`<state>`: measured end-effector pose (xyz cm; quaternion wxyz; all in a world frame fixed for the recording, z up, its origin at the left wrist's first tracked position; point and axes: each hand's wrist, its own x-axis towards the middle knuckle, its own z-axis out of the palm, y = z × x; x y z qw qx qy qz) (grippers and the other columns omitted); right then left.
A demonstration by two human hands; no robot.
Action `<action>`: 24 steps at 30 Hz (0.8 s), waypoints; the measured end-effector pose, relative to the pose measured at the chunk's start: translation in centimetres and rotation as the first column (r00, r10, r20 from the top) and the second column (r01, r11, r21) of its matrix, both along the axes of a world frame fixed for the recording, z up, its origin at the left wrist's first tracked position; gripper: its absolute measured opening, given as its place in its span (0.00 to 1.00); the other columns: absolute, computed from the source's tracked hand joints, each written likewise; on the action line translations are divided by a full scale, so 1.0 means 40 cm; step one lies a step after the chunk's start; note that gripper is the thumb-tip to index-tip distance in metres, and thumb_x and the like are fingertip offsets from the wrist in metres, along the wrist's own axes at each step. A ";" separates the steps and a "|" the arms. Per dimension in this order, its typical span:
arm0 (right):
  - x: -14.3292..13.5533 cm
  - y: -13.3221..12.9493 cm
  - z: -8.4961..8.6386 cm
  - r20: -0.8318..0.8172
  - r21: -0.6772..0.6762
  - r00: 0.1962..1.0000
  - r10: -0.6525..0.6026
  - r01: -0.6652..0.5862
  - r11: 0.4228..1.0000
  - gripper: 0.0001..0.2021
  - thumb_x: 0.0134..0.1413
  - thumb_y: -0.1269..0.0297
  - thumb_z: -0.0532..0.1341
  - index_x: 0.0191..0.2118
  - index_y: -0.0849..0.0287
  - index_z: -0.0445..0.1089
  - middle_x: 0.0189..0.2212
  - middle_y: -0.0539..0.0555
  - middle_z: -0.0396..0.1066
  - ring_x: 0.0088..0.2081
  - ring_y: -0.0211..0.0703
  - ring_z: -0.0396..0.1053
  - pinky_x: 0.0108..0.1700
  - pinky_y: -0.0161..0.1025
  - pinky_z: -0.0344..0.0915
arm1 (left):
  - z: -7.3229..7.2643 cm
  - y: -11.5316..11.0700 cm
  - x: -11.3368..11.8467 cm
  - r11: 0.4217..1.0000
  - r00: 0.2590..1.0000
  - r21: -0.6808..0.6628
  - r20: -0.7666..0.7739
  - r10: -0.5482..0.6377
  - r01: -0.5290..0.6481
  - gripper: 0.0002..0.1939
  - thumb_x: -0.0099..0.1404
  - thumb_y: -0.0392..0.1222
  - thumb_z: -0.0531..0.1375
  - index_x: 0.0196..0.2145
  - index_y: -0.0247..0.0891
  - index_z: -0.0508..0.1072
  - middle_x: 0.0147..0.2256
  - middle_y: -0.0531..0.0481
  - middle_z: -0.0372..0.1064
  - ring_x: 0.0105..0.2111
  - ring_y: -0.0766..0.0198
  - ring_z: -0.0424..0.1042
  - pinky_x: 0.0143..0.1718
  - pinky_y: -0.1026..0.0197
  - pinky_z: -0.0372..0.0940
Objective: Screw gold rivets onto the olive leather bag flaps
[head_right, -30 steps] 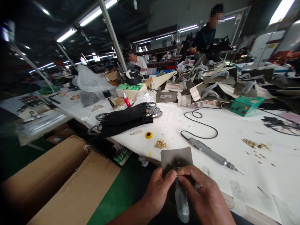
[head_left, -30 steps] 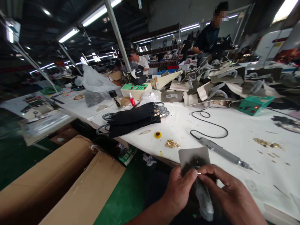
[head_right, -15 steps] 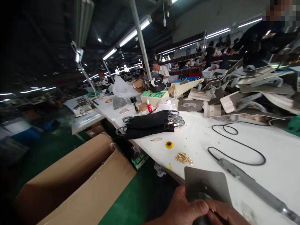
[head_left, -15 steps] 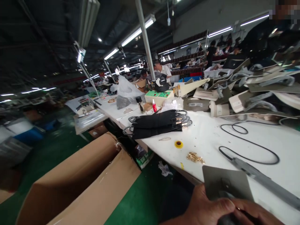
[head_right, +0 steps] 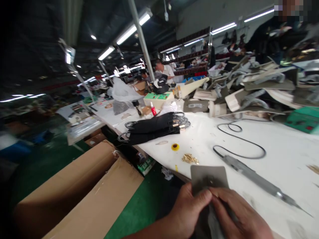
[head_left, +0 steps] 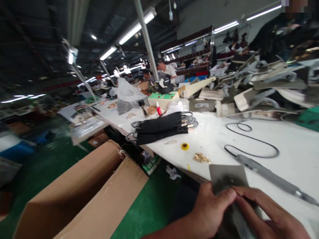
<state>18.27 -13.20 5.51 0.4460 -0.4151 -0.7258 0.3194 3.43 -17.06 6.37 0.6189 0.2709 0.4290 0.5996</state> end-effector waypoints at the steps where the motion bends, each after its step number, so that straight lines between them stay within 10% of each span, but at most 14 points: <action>1: 0.003 -0.007 0.023 0.029 -0.035 1.000 -0.003 0.004 0.999 0.14 0.58 0.48 0.65 0.42 0.49 0.81 0.40 0.56 0.81 0.40 0.54 0.79 0.42 0.43 0.79 | 0.000 -0.004 0.001 0.998 0.999 -0.053 -0.035 0.039 -0.041 0.29 0.57 0.59 0.72 0.45 0.30 0.80 0.40 0.40 0.80 0.41 0.51 0.79 0.46 0.54 0.70; 7: 0.003 0.006 0.075 -0.020 -0.081 0.985 -0.170 0.168 0.982 0.08 0.64 0.59 0.65 0.44 0.54 0.78 0.37 0.52 0.79 0.37 0.44 0.77 0.42 0.38 0.74 | -0.008 0.017 -0.014 0.997 0.986 -0.079 -0.167 -0.002 -0.011 0.19 0.67 0.54 0.66 0.43 0.34 0.78 0.36 0.46 0.79 0.38 0.59 0.76 0.41 0.61 0.68; 24: 0.013 0.015 0.087 0.014 -0.019 0.991 -0.135 0.136 0.991 0.07 0.65 0.65 0.61 0.39 0.55 0.77 0.35 0.55 0.79 0.38 0.45 0.77 0.42 0.41 0.73 | 0.012 0.014 -0.010 0.978 0.693 0.170 -0.720 0.038 0.124 0.12 0.73 0.45 0.59 0.47 0.38 0.79 0.42 0.46 0.79 0.44 0.56 0.77 0.49 0.59 0.69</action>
